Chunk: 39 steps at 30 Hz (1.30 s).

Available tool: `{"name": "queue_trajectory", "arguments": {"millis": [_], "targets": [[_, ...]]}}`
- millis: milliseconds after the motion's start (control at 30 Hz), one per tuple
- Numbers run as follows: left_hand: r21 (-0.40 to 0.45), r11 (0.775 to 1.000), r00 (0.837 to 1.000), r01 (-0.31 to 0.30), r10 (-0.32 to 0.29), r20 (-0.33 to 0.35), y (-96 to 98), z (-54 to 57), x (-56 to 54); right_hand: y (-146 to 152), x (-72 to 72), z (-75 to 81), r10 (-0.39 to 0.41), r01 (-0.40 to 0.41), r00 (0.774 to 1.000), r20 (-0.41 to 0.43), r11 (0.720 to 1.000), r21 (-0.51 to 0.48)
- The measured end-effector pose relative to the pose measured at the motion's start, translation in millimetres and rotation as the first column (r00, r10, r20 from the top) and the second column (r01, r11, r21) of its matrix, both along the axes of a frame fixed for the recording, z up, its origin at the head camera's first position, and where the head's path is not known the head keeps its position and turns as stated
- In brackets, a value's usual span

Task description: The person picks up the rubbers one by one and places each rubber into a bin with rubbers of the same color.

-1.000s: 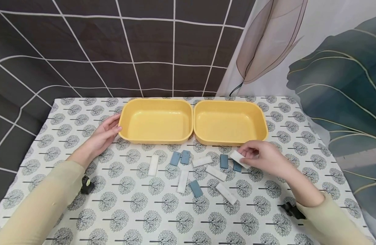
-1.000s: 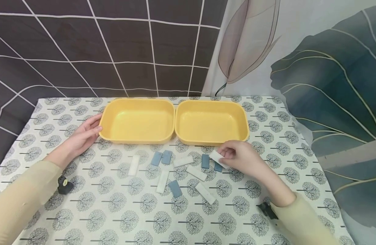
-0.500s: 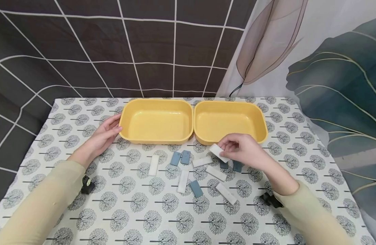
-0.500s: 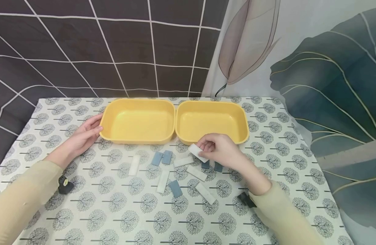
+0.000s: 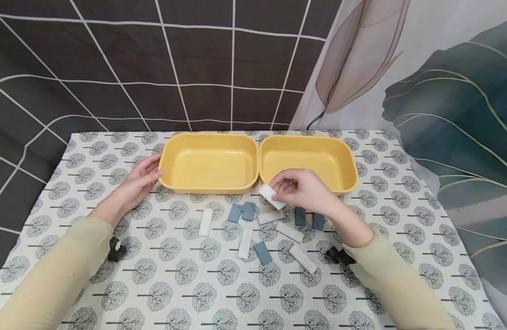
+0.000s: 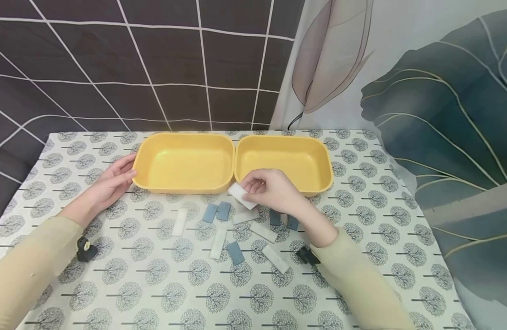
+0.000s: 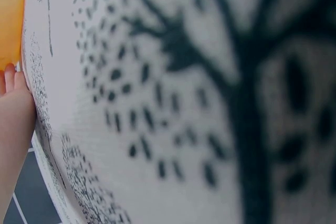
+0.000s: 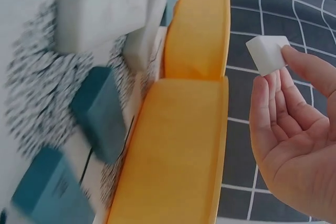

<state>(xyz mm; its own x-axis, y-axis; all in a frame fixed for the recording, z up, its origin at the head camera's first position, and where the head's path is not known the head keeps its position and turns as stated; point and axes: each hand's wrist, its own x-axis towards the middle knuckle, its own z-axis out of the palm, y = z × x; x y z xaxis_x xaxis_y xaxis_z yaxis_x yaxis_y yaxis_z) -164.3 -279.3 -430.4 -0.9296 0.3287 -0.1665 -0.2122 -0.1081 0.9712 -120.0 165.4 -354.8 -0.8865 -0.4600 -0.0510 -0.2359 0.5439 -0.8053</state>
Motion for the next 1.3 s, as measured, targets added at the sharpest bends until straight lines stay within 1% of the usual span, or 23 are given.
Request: {"name": "queue_trajectory", "arguments": {"millis": [233,467,633,767,867,1000,1100,1200,1300], "targets": [[0.041,0.999,1.000,-0.009,0.009,0.002,-2.6,-1.2,1.0,-26.9,-11.5,4.6,-0.005,0.007,0.998,0.056,0.999,-0.035],[0.054,0.999,1.000,-0.011,0.011,-0.012,-3.7,-2.0,2.8,-52.2,-28.2,5.5,0.014,-0.009,0.998,0.055,0.997,-0.078],[0.054,0.998,1.000,-0.011,0.012,-0.008,-3.5,-1.8,2.4,-69.5,-40.3,3.6,-0.004,0.012,0.997,0.075,0.995,-0.103],[0.060,0.998,1.000,-0.012,0.012,-0.005,-3.6,-3.4,0.7,-79.7,-48.0,0.4,-0.016,0.035,0.993,0.118,0.986,-0.162],[0.068,0.998,1.000,-0.011,0.012,-0.013,-3.2,-4.6,0.1,-87.4,-54.0,-4.0,-0.031,0.066,0.986,0.166,0.976,-0.209],[0.082,0.997,1.000,-0.014,0.015,-0.018,-2.0,-5.0,0.2,-98.0,-62.6,-10.6,-0.069,0.134,0.965,0.251,0.959,-0.251],[0.092,0.996,1.000,-0.020,0.021,-0.007,-1.1,-4.5,0.1,-105.5,-68.9,-14.5,-0.089,0.161,0.957,0.277,0.955,-0.248],[0.084,0.996,1.000,-0.020,0.021,-0.005,-0.1,-3.5,-0.7,-113.7,-74.8,-17.0,-0.088,0.160,0.956,0.281,0.956,-0.244],[0.074,0.997,1.000,-0.022,0.022,-0.003,0.9,-3.5,-0.3,-123.1,-79.3,-19.8,-0.085,0.170,0.949,0.305,0.950,-0.261]]}}
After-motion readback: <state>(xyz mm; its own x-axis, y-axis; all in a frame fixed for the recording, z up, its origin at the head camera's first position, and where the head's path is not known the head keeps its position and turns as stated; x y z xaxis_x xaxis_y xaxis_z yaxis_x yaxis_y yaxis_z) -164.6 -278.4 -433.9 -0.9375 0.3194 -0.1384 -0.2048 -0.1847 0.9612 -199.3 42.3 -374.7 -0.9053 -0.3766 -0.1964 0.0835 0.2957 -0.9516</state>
